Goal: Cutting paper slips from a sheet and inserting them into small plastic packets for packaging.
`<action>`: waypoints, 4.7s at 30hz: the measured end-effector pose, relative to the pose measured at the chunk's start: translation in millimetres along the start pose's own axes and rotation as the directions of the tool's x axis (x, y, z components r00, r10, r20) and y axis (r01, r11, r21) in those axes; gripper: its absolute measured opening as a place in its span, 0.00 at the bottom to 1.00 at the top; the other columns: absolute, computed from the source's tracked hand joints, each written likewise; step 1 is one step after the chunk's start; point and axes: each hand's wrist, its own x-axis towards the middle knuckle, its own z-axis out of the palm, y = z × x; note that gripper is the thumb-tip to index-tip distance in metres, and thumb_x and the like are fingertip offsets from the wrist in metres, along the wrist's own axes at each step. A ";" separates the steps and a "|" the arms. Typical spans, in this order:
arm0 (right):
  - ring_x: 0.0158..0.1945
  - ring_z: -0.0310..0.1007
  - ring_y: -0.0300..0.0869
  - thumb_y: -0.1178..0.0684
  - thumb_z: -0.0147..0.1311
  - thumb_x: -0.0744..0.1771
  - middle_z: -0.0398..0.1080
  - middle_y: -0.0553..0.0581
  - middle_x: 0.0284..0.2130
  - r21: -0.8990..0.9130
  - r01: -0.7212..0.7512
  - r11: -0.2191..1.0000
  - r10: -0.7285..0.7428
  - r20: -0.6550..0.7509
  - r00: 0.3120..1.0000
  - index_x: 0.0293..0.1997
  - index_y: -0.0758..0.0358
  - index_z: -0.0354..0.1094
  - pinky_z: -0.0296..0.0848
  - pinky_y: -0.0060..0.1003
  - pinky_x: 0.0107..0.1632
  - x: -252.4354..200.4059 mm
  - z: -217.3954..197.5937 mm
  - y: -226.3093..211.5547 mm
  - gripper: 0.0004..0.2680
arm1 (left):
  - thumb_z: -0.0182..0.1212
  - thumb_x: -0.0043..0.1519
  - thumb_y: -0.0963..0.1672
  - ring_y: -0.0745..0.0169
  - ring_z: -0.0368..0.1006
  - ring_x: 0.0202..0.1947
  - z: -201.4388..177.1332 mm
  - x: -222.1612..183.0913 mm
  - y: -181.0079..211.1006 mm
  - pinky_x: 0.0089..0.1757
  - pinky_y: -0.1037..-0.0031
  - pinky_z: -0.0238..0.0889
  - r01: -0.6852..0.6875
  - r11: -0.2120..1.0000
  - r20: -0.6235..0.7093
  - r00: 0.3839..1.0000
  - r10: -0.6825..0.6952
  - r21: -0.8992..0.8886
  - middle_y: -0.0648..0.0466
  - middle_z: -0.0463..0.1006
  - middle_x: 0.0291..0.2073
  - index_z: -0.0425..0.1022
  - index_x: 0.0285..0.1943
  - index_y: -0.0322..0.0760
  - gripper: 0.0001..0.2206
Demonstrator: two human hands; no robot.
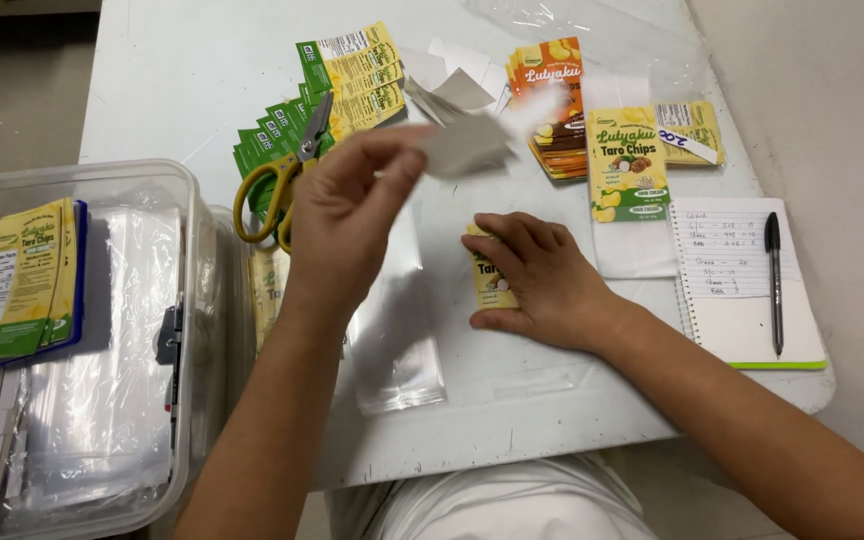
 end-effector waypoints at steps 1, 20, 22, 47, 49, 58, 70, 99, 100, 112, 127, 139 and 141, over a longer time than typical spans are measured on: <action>0.71 0.47 0.54 0.17 0.41 0.64 0.52 0.58 0.69 -0.003 0.024 1.000 -0.024 -0.013 1.000 0.71 0.53 0.54 0.50 0.49 0.66 -1.2 -3.3 -1.8 0.35 | 0.62 0.68 0.40 0.63 0.77 0.47 -0.7 5.1 -4.4 0.49 0.67 0.76 -0.053 0.998 -0.083 0.995 0.057 0.040 0.46 0.82 0.45 0.79 0.50 0.31 0.06; 0.75 0.45 0.50 0.39 0.75 0.55 0.46 0.57 0.73 0.322 -0.360 0.876 0.290 0.245 0.925 0.76 0.60 0.43 0.50 0.46 0.71 32.9 -60.2 25.7 0.45 | 0.41 0.54 0.34 0.38 0.62 0.65 -8.4 110.9 -103.1 0.62 0.32 0.37 0.144 0.349 -0.069 0.974 -0.218 0.926 0.41 0.77 0.53 0.65 0.70 0.42 0.31; 0.74 0.48 0.48 0.38 0.76 0.54 0.49 0.55 0.70 0.275 -0.376 0.885 0.304 0.272 0.913 0.76 0.58 0.45 0.53 0.46 0.70 39.4 -66.1 22.2 0.46 | 0.45 0.60 0.37 0.40 0.61 0.66 -7.3 99.2 -92.1 0.62 0.32 0.37 0.110 0.398 -0.051 0.986 -0.156 0.911 0.44 0.77 0.55 0.66 0.68 0.43 0.25; 0.45 0.76 0.40 0.65 0.60 0.66 0.70 0.58 0.45 0.883 -0.045 0.467 0.685 -0.328 0.650 0.69 0.64 0.61 0.80 0.34 0.47 -8.2 -52.8 140.9 0.22 | 0.56 0.68 0.36 0.34 0.72 0.59 -34.7 -16.2 -11.9 0.55 0.54 0.69 -0.173 0.742 -0.184 0.909 0.374 0.648 0.37 0.70 0.60 0.73 0.62 0.31 0.13; 0.45 0.76 0.40 0.65 0.60 0.66 0.70 0.59 0.44 0.876 -0.062 0.478 0.700 -0.337 0.630 0.69 0.65 0.61 0.80 0.36 0.47 -2.5 -47.4 149.6 0.21 | 0.57 0.68 0.36 0.34 0.72 0.59 -36.4 -16.2 -16.5 0.55 0.53 0.69 -0.178 0.726 -0.181 0.904 0.387 0.665 0.38 0.70 0.60 0.74 0.62 0.31 0.13; 0.38 0.73 0.39 0.65 0.63 0.65 0.72 0.59 0.38 0.685 -0.241 0.688 0.657 -0.447 0.607 0.64 0.64 0.69 0.76 0.34 0.42 10.8 -31.1 171.9 0.19 | 0.59 0.68 0.36 0.31 0.72 0.59 -35.5 -14.3 -18.1 0.55 0.49 0.68 -0.201 0.681 -0.140 0.901 0.411 0.704 0.37 0.72 0.59 0.75 0.60 0.31 0.12; 0.44 0.73 0.55 0.66 0.64 0.65 0.64 0.65 0.47 0.337 -0.147 0.930 0.337 -0.622 0.707 0.64 0.66 0.73 0.76 0.43 0.42 17.2 -33.1 124.8 0.19 | 0.54 0.68 0.37 0.43 0.71 0.62 -48.9 -13.7 -26.3 0.58 0.57 0.66 -0.128 0.766 -0.285 0.880 0.381 0.630 0.42 0.72 0.60 0.73 0.63 0.35 0.14; 0.67 0.62 0.56 0.40 0.79 0.52 0.65 0.62 0.60 0.422 -0.200 0.884 0.191 0.064 0.979 0.70 0.62 0.62 0.69 0.51 0.63 128.5 -29.7 -40.0 0.40 | 0.48 0.71 0.40 0.60 0.70 0.55 -57.0 -9.9 -26.3 0.56 0.63 0.68 0.046 0.964 -0.557 0.823 0.111 0.260 0.49 0.73 0.54 0.68 0.65 0.36 0.14; 0.65 0.63 0.55 0.42 0.79 0.53 0.65 0.61 0.57 0.447 -0.197 0.872 0.191 0.058 0.980 0.68 0.61 0.64 0.70 0.48 0.62 130.0 -29.1 -38.7 0.38 | 0.48 0.71 0.40 0.60 0.71 0.55 -57.5 -9.7 -28.3 0.56 0.64 0.68 0.046 0.963 -0.557 0.823 0.113 0.264 0.49 0.73 0.55 0.67 0.65 0.37 0.14; 0.55 0.71 0.52 0.51 0.72 0.59 0.70 0.60 0.51 0.444 -0.143 0.885 0.195 -0.075 0.978 0.62 0.57 0.71 0.75 0.45 0.52 123.9 -31.0 -49.2 0.24 | 0.51 0.70 0.40 0.55 0.73 0.55 -53.4 -9.8 -28.8 0.54 0.61 0.72 0.036 0.947 -0.541 0.828 0.151 0.319 0.47 0.74 0.56 0.68 0.65 0.36 0.15; 0.37 0.75 0.41 0.58 0.65 0.64 0.78 0.59 0.32 0.772 -0.115 0.625 0.332 -0.130 0.934 0.46 0.63 0.78 0.75 0.34 0.42 130.7 -0.1 -25.1 0.08 | 0.53 0.68 0.40 0.54 0.75 0.53 -58.3 -9.5 -41.0 0.52 0.62 0.73 0.021 0.941 -0.529 0.831 0.172 0.338 0.46 0.75 0.55 0.69 0.65 0.36 0.15; 0.30 0.70 0.34 0.61 0.59 0.66 0.76 0.59 0.28 0.937 -0.072 0.343 0.365 -0.062 0.929 0.49 0.71 0.75 0.69 0.23 0.34 99.2 -39.9 -13.1 0.08 | 0.54 0.68 0.41 0.55 0.76 0.53 -58.5 -8.7 -41.5 0.52 0.63 0.73 0.034 0.935 -0.516 0.841 0.164 0.352 0.46 0.76 0.54 0.70 0.65 0.36 0.15; 0.30 0.70 0.34 0.61 0.60 0.66 0.77 0.58 0.29 0.934 -0.069 0.351 0.358 -0.066 0.932 0.49 0.70 0.75 0.69 0.24 0.35 86.9 -42.4 -3.8 0.09 | 0.54 0.68 0.40 0.55 0.76 0.53 -56.7 -10.4 -39.8 0.52 0.62 0.73 0.041 0.938 -0.515 0.843 0.151 0.343 0.47 0.76 0.54 0.70 0.65 0.37 0.15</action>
